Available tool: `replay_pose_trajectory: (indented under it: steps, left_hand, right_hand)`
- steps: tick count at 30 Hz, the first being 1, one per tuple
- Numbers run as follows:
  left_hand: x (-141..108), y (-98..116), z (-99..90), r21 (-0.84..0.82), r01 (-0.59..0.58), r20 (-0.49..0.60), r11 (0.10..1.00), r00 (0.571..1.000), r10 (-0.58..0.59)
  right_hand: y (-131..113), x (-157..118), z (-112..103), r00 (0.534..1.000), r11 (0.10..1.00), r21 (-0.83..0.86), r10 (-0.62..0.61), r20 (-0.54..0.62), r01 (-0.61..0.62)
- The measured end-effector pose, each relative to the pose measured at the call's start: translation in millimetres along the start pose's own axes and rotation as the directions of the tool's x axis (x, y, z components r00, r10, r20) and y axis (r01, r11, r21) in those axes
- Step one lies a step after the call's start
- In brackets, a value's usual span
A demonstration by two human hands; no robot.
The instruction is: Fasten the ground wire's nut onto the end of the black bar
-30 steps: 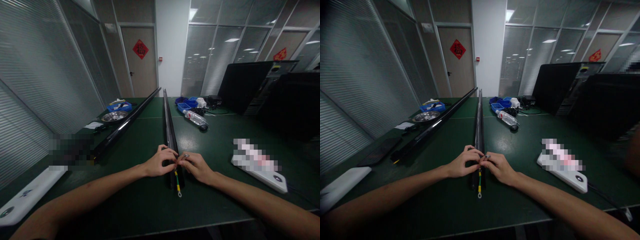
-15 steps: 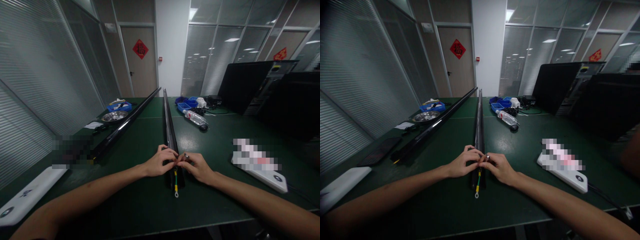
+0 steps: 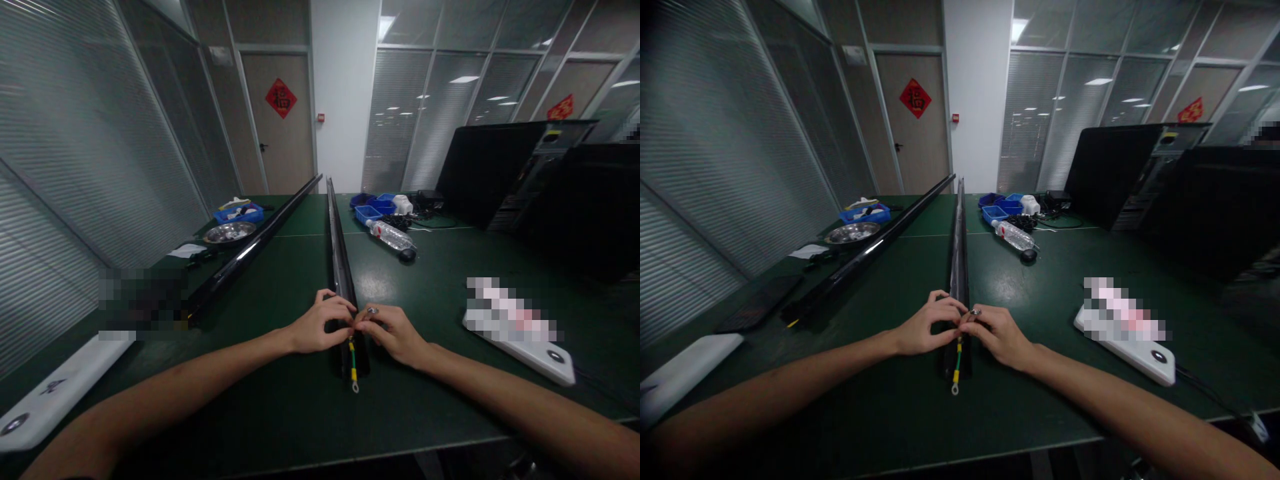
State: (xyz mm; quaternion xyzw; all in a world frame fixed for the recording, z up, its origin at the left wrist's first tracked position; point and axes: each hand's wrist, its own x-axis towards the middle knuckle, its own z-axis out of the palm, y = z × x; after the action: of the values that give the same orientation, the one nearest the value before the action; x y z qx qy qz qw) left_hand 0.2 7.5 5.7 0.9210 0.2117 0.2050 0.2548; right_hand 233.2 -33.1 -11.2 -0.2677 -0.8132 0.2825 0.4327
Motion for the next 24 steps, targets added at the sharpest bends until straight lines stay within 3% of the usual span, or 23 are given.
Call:
replay_pose_trajectory:
  steps: [9, 24]
  left_hand:
    - [0.7, 5.3, -1.5, -0.038, 0.010, -0.001, 0.999, 1.000, -0.010]
    - [0.8, 2.5, -0.8, -0.021, 0.008, 0.016, 1.000, 1.000, -0.008]
  right_hand:
    - [-8.3, 0.9, -0.7, 0.998, 1.000, 0.004, 0.021, -0.055, -0.021]
    - [1.7, -1.4, 0.7, 0.999, 0.999, -0.013, 0.038, -0.020, -0.038]
